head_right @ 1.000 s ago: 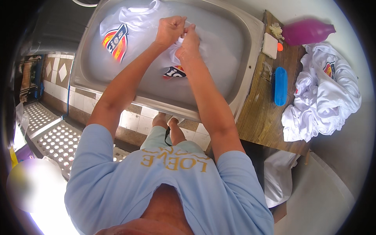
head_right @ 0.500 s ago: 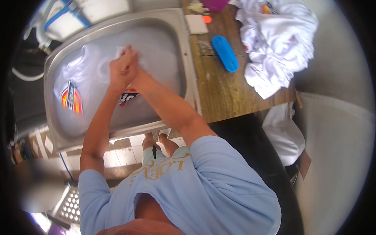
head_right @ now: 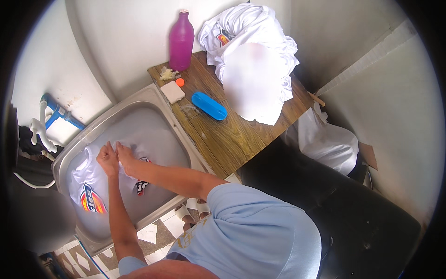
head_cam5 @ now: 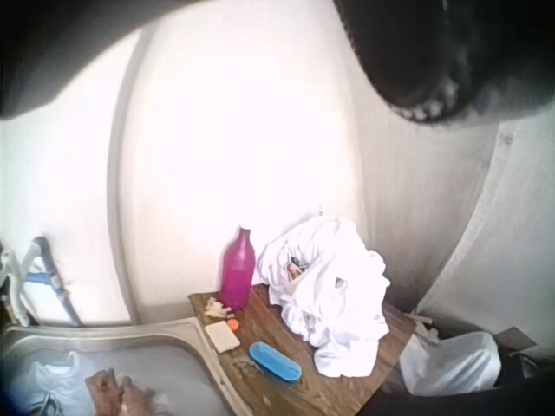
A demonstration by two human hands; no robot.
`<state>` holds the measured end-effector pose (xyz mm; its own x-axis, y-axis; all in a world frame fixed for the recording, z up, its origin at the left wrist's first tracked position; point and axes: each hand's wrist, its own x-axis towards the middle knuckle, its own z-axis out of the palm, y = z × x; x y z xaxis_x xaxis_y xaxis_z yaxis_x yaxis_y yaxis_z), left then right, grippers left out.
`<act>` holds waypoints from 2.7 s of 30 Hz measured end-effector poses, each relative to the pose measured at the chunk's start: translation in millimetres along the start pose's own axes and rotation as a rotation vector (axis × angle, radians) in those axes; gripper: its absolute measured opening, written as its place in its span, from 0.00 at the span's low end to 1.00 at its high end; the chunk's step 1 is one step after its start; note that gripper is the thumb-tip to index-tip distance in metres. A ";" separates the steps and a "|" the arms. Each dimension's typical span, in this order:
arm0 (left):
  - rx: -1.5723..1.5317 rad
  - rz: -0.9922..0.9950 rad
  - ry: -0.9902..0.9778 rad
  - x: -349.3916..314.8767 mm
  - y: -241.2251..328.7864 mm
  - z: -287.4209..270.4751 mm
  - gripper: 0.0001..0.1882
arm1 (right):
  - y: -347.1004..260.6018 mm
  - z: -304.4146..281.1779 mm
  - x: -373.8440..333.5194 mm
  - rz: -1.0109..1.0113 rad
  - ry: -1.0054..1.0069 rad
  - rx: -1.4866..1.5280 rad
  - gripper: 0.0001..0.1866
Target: The person washes a white t-shirt by hand in a sink, applying soap from a bottle and scrubbing the fabric with their hands and a brush.
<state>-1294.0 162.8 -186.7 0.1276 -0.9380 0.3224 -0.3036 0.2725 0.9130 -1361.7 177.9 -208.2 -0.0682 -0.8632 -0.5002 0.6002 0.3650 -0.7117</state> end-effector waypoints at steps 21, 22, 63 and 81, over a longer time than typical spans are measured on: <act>0.035 0.150 -0.090 -11.3 29.8 5.2 0.20 | -10.3 -19.3 2.5 0.118 -0.317 0.290 0.21; -0.082 -0.067 -0.035 -4.3 25.3 -2.8 0.20 | -9.8 -9.2 -0.2 0.120 -0.180 0.111 0.21; 0.402 0.437 -0.134 -15.5 -62.7 -12.3 0.14 | -10.4 -35.5 32.9 -0.428 0.077 -0.354 0.19; -0.763 -0.531 -0.087 6.1 -1.1 -18.7 0.24 | -33.3 -32.1 21.4 0.104 0.104 0.047 0.16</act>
<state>-1275.3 160.8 -181.1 -0.0090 -0.9843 -0.1761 0.4805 -0.1587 0.8625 -1408.8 158.4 -211.0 -0.0846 -0.7798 -0.6202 0.6450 0.4316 -0.6306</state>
